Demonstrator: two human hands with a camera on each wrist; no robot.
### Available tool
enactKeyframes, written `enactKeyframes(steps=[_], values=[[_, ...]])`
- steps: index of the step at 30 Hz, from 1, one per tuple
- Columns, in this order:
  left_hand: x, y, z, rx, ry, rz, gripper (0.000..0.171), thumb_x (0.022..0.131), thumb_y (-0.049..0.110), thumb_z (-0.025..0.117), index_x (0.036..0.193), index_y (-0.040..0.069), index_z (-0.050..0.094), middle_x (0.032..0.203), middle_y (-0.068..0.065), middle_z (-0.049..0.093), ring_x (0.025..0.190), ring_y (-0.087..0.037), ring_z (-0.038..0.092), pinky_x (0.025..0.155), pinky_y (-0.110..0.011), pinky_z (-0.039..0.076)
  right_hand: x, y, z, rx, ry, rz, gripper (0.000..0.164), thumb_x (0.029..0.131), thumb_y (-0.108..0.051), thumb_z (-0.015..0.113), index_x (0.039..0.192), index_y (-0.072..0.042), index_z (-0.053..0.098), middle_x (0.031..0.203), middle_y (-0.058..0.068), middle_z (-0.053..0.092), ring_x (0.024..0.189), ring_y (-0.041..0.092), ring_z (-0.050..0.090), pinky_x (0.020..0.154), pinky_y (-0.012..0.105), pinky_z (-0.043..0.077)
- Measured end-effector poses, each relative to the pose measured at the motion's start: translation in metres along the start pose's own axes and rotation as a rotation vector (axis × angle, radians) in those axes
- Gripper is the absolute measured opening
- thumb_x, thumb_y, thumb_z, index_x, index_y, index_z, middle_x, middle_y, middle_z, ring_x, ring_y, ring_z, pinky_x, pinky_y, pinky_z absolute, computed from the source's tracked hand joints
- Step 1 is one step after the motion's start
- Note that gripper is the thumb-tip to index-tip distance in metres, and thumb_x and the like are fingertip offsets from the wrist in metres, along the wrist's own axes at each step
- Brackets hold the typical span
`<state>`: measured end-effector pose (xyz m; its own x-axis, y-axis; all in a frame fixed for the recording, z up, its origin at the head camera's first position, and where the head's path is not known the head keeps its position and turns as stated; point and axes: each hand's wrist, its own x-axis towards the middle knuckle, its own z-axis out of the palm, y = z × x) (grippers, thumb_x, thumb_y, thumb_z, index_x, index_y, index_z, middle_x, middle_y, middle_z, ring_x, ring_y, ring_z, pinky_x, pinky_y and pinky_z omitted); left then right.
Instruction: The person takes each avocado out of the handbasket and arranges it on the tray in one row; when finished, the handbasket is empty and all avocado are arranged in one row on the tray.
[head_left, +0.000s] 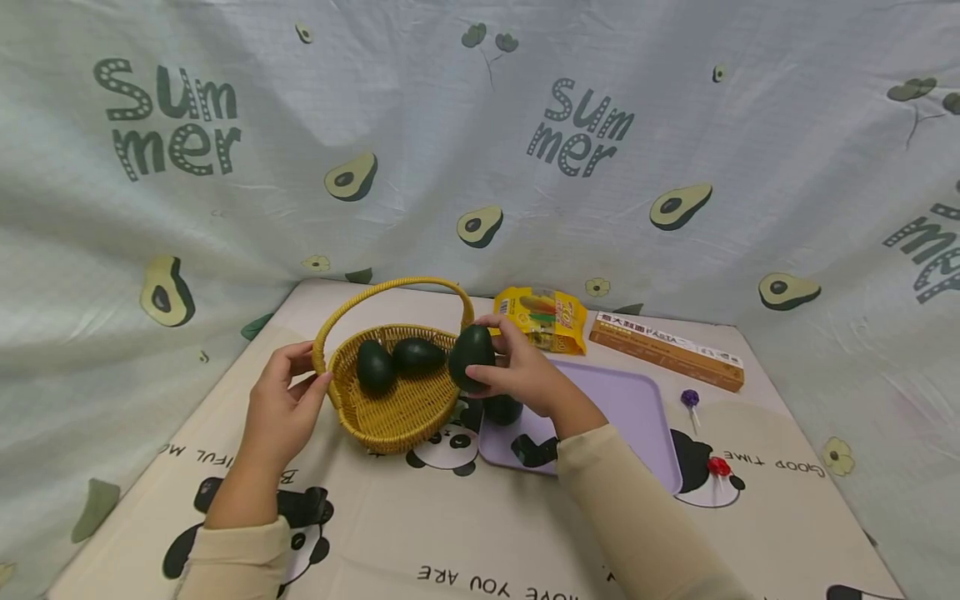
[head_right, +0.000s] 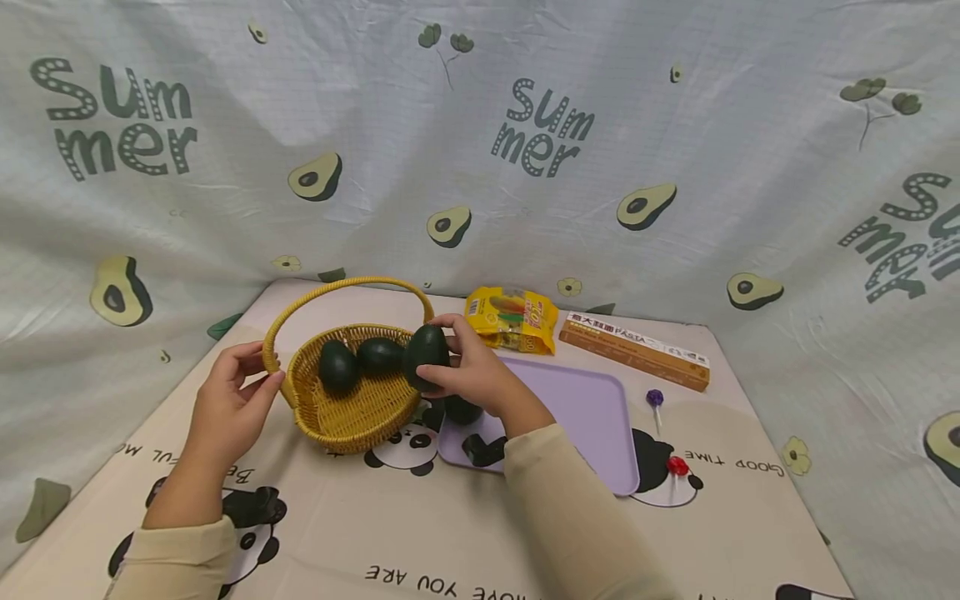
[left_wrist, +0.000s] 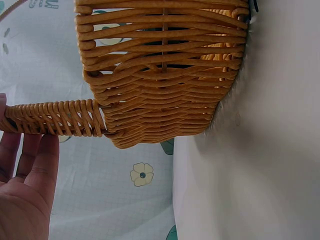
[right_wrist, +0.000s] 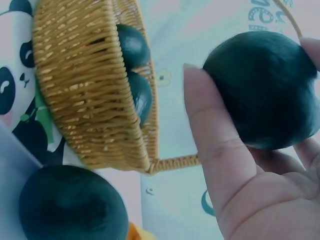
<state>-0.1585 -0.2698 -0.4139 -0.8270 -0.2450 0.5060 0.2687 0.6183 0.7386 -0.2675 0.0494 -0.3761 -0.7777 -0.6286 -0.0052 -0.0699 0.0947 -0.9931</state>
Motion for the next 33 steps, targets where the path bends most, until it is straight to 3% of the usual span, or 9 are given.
enactKeyframes(steps=[3, 6, 11, 14, 19, 26, 33], values=[[0.000, 0.000, 0.000, -0.003, -0.005, -0.011, 0.047, 0.096, -0.003, 0.067, 0.139, 0.002, 0.049, 0.125, -0.015, 0.060, 0.118, -0.031, 0.062, 0.095, -0.004, 0.047, -0.003, 0.003, -0.002, 0.033, 0.024, -0.002, 0.069, 0.096, -0.008, 0.071, 0.154, -0.022, 0.036, 0.152, 0.018, 0.041, 0.129, 0.044, 0.056, 0.085, 0.054, 0.063], [0.001, 0.000, 0.001, -0.004, -0.009, -0.021, 0.047, 0.096, -0.002, 0.067, 0.140, 0.003, 0.049, 0.125, -0.014, 0.059, 0.119, -0.029, 0.062, 0.095, -0.003, 0.046, -0.007, 0.004, -0.005, 0.053, 0.041, -0.011, 0.068, 0.100, -0.009, 0.065, 0.157, -0.030, 0.036, 0.153, 0.018, 0.039, 0.130, 0.047, 0.055, 0.084, 0.055, 0.063], [0.002, 0.001, 0.001, 0.001, -0.003, 0.001, 0.047, 0.096, -0.003, 0.067, 0.139, 0.001, 0.049, 0.124, -0.016, 0.059, 0.118, -0.033, 0.062, 0.094, -0.003, 0.047, -0.013, 0.007, -0.013, 0.086, 0.079, -0.047, 0.053, 0.105, -0.008, 0.055, 0.151, -0.031, 0.046, 0.157, 0.018, 0.037, 0.131, 0.049, 0.052, 0.083, 0.058, 0.063], [0.003, 0.001, 0.001, 0.008, -0.001, 0.014, 0.047, 0.096, -0.004, 0.067, 0.139, -0.001, 0.049, 0.124, -0.017, 0.060, 0.117, -0.036, 0.063, 0.093, -0.002, 0.046, -0.016, 0.011, -0.018, 0.045, 0.136, -0.047, 0.049, 0.100, -0.008, 0.064, 0.143, -0.026, 0.049, 0.151, 0.019, 0.042, 0.125, 0.047, 0.056, 0.081, 0.054, 0.064], [0.002, 0.002, 0.001, 0.009, -0.001, -0.002, 0.046, 0.096, -0.005, 0.066, 0.139, -0.001, 0.049, 0.123, -0.017, 0.060, 0.117, -0.035, 0.062, 0.092, 0.000, 0.045, -0.019, 0.016, -0.023, -0.036, 0.197, -0.014, 0.066, 0.085, -0.009, 0.082, 0.136, -0.027, 0.045, 0.139, 0.022, 0.048, 0.114, 0.042, 0.059, 0.076, 0.048, 0.066], [0.001, 0.001, 0.001, 0.003, 0.001, -0.005, 0.047, 0.096, -0.005, 0.066, 0.140, 0.000, 0.049, 0.124, -0.016, 0.060, 0.118, -0.034, 0.062, 0.093, 0.000, 0.045, -0.023, 0.023, -0.027, -0.032, 0.191, -0.017, 0.060, 0.093, -0.008, 0.073, 0.145, -0.021, 0.048, 0.146, 0.018, 0.040, 0.121, 0.046, 0.056, 0.081, 0.051, 0.065], [0.002, 0.000, 0.001, 0.003, 0.000, -0.007, 0.047, 0.096, -0.003, 0.067, 0.140, 0.001, 0.049, 0.125, -0.015, 0.060, 0.118, -0.033, 0.062, 0.093, 0.000, 0.045, -0.030, 0.035, -0.035, -0.175, 0.212, 0.002, 0.048, 0.098, -0.023, 0.070, 0.142, -0.032, 0.053, 0.151, 0.010, 0.044, 0.128, 0.040, 0.053, 0.100, 0.053, 0.058]])
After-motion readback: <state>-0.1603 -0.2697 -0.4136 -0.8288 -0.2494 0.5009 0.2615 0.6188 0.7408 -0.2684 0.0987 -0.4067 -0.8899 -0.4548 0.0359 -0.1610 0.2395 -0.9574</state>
